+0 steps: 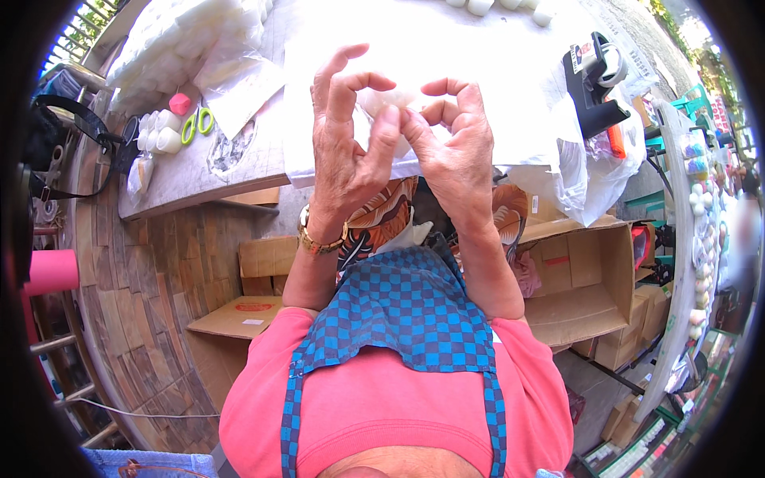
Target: The person wraps small white cylindrical candles one at a time in clear plastic bags. They pick up a candle, place it in a bag, seal the bag, and set it aside on the table. The process is repeated continuously throughout the clip.
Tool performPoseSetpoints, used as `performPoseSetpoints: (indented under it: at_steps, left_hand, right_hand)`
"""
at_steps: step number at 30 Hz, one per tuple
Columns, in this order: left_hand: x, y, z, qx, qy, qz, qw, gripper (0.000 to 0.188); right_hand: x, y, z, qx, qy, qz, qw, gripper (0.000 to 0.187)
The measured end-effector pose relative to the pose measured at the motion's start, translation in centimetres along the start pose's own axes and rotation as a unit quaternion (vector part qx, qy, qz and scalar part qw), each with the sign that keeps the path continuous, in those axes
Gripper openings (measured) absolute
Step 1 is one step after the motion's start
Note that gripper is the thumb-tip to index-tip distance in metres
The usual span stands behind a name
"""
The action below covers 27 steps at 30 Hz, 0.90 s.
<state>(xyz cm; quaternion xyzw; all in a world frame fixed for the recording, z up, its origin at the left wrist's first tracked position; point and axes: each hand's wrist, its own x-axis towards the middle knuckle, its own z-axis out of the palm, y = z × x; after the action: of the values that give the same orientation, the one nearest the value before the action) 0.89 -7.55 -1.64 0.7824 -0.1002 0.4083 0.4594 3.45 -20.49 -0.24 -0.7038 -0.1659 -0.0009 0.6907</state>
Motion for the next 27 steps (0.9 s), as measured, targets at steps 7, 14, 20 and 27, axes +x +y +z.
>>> performPoseSetpoints:
  at_steps: [7, 14, 20, 27]
  left_hand:
    - [0.2, -0.3, 0.1, 0.004, 0.007, -0.005, 1.0, 0.028]
    - [0.2, -0.3, -0.2, -0.017, 0.027, -0.014, 0.999, 0.027]
    - [0.4, -0.5, -0.6, -0.001, 0.014, -0.021, 1.0, 0.033]
    - [-2.0, -2.8, 1.5, 0.01, -0.038, -0.107, 0.993, 0.108]
  right_hand:
    - [0.0, 0.0, 0.0, -0.076, 0.035, -0.036, 0.996, 0.03]
    - [0.2, -0.4, 0.4, -0.127, 0.021, 0.003, 0.992, 0.031]
    - [1.2, 1.8, -0.2, 0.005, -0.054, 0.013, 0.998, 0.023]
    - [1.3, 4.2, -1.3, 0.088, -0.056, 0.072, 0.992, 0.012]
